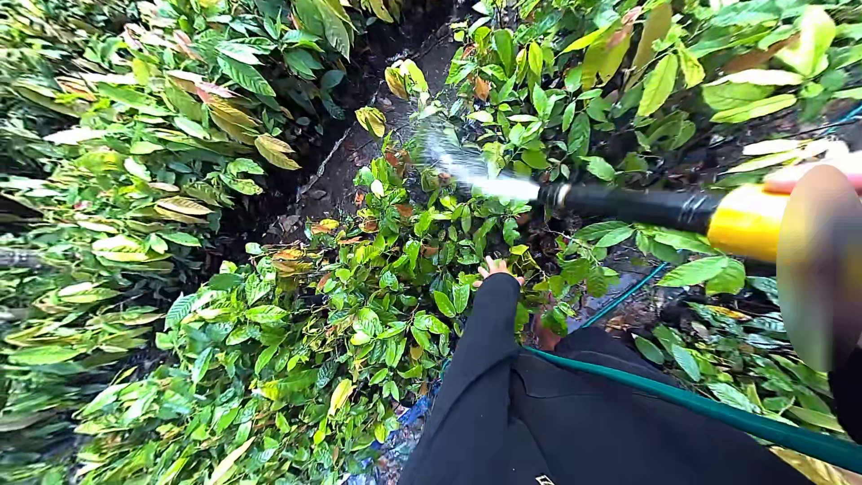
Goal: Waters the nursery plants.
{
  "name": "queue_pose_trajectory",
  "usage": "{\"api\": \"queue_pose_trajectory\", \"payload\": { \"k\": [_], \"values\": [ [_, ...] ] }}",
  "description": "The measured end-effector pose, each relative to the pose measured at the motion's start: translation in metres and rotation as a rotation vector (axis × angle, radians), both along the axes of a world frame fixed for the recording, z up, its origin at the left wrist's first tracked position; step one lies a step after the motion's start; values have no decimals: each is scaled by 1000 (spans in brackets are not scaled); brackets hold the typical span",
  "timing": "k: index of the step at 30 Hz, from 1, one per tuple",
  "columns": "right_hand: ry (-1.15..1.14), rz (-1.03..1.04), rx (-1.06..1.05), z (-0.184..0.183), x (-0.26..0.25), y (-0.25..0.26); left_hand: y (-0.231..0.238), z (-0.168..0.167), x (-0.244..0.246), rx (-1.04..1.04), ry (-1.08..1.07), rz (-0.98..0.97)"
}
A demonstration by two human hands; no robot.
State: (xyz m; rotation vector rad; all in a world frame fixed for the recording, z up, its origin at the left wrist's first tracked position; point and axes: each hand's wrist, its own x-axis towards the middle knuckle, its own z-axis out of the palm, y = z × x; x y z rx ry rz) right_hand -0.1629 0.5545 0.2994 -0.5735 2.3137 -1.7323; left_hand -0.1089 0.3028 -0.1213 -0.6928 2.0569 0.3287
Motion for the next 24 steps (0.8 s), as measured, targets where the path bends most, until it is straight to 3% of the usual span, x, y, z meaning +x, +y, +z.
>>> {"api": "queue_pose_trajectory", "payload": {
  "k": [5,9,13,18,24],
  "values": [
    [103,-82,37,-17,5,2,-10,0,16,-29,1,6],
    [68,17,130,-4,4,3,-14,17,19,-38,1,16],
    [85,-119,129,-12,5,-1,-15,14,23,-38,36,35],
    [46,-94,209,6,2,-8,-9,25,27,-44,44,35],
    [65,-95,162,-1,6,-18,-8,24,37,-48,75,70]
  ]
}}
